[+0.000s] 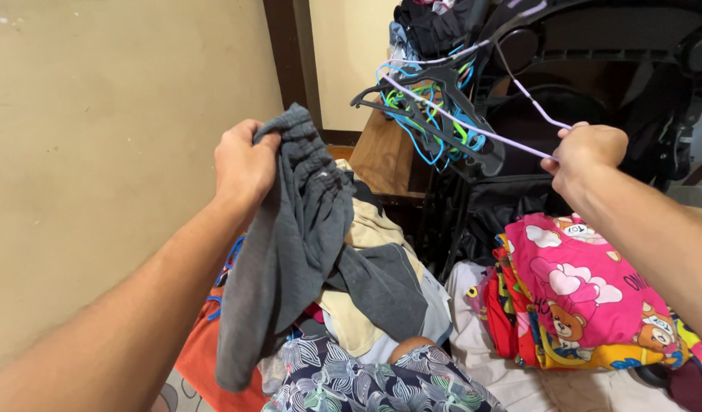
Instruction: The person removes children's shorts from hangers, folds each pair by hand, and stacks them on a growing pile. They handle multiple pairs with different patterns and colors, including red, zigzag, and cartoon prints.
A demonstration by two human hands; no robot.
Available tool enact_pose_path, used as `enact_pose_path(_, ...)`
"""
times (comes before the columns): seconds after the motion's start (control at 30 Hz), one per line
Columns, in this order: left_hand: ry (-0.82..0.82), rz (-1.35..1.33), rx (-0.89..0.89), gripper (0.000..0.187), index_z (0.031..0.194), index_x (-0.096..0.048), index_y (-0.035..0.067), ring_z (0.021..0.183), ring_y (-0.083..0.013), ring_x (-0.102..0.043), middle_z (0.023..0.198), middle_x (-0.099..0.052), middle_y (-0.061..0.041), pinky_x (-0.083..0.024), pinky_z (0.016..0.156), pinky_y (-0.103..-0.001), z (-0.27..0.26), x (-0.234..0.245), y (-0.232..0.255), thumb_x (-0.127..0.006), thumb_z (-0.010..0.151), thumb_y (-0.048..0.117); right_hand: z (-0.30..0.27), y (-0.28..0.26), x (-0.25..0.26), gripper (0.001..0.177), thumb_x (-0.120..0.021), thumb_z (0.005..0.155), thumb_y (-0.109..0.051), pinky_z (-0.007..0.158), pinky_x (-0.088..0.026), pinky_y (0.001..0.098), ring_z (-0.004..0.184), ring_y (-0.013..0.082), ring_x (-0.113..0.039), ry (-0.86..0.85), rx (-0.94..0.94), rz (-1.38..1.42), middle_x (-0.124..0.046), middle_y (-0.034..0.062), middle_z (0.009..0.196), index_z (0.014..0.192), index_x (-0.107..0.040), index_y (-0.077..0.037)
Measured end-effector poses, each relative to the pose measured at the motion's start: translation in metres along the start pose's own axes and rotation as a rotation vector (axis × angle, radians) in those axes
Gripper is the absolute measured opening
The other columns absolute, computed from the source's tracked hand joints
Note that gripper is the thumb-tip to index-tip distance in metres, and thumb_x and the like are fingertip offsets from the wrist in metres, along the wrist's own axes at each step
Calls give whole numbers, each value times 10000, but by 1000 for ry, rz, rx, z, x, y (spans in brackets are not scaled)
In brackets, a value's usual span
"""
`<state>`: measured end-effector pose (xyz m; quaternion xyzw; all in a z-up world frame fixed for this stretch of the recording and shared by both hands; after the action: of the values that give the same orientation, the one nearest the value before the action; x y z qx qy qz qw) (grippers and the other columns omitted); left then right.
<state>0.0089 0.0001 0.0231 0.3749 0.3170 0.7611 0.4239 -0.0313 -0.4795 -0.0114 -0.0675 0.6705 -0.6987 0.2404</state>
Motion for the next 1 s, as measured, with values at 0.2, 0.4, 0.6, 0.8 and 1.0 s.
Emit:
enact_pose_path(0.2,-36,-64,45,175,986,-730,43,793,-166,-669,868,-749,-112,-533,748,-340,-3,-5,7,-690,886,181,35,-6,-39,147,-462,976,-1,533,-520,351,562,138,-556,-162,-19,-90,-596,78,792,905,-591,-5)
enact_pose_path(0.4,-73,-24,30,150,950,-745,50,778,-148,-675,834,-749,-89,-533,746,-321,2,-15,11,-715,868,171,48,19,-81,184,-414,1038,-29,590,-594,359,496,57,-386,-457,-299,-14,-436,-18,661,927,-556,5)
enact_pose_path(0.6,-127,-50,58,145,954,-757,62,795,-122,-695,859,-769,-61,-543,760,-302,2,-25,17,-713,849,151,31,37,-84,160,-490,1068,-98,536,-446,295,535,60,-396,-648,-265,-150,-423,-46,658,949,-572,-30)
enact_pose_path(0.8,-169,-108,99,135,948,-757,56,788,-113,-681,855,-763,-49,-542,753,-292,3,-32,17,-707,837,116,-2,22,-80,125,-563,984,-94,602,-504,366,664,191,-600,-601,-128,-374,-608,73,828,1043,-599,10)
enact_pose_path(1.0,-322,-286,77,118,933,-738,35,777,-120,-642,835,-729,-41,-527,733,-275,11,-37,19,-641,873,65,-85,10,-64,418,-651,863,-74,922,-535,405,1085,277,-637,-480,883,-560,-630,127,1175,1277,-597,-89)
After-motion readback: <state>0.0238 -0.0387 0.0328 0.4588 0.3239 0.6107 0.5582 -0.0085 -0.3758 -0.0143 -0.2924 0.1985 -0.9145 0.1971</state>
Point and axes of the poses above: each hand's wrist, its own z-axis towards the middle knuckle, its own x-axis out of the back of the hand, y = z × x, the point moved 3 cm from there along z, towards the middle knuckle
